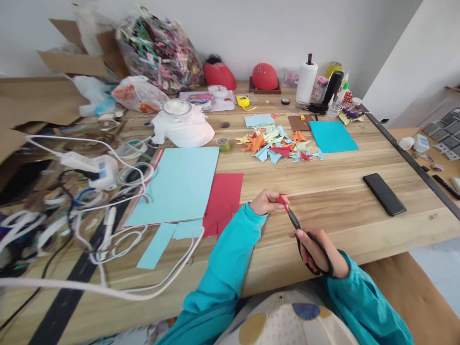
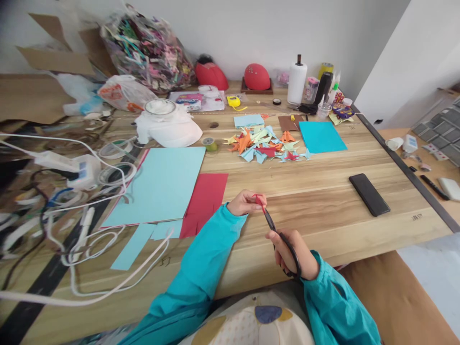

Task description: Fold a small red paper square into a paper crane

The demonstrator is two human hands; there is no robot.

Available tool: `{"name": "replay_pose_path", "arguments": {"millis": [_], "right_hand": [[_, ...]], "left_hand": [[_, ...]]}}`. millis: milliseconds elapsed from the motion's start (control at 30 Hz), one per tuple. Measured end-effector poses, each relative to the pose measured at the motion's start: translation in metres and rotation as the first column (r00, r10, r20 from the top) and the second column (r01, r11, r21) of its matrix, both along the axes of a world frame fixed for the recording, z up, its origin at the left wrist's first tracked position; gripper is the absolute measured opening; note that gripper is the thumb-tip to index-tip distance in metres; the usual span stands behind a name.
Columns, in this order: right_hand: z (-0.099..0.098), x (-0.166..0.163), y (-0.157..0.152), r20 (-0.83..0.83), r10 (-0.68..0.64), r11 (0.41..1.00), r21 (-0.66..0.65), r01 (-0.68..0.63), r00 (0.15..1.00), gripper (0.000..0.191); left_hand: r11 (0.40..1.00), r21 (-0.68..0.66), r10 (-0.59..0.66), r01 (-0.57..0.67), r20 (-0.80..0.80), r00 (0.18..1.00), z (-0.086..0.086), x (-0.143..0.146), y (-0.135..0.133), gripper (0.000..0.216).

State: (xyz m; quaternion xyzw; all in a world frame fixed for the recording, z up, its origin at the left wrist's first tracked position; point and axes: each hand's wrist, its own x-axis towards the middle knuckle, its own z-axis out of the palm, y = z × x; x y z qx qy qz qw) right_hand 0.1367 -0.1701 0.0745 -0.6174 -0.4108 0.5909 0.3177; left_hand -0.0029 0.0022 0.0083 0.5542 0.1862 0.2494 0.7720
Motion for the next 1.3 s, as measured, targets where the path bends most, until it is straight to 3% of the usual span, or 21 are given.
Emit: {"name": "replay_pose_path", "arguments": {"millis": [567, 1300], "right_hand": [[0.0021, 0.0006, 0.0011, 0.070, 0.005, 0.999, -0.039, -0.002, 0.998, 0.059], [-0.0023, 0.0059, 0.0044, 0.161, 0.055, 0.997, 0.039, -0.062, 0.985, 0.052]], "left_hand": [[1.000, 0.019, -0.002, 0.001, 0.021, 1.000, -0.0026, 0.0006, 0.0010, 0.026], [1.000, 0.014, -0.005, 0.005, 0.019, 1.000, -0.0090, 0.0009, 0.0037, 0.029]]}}
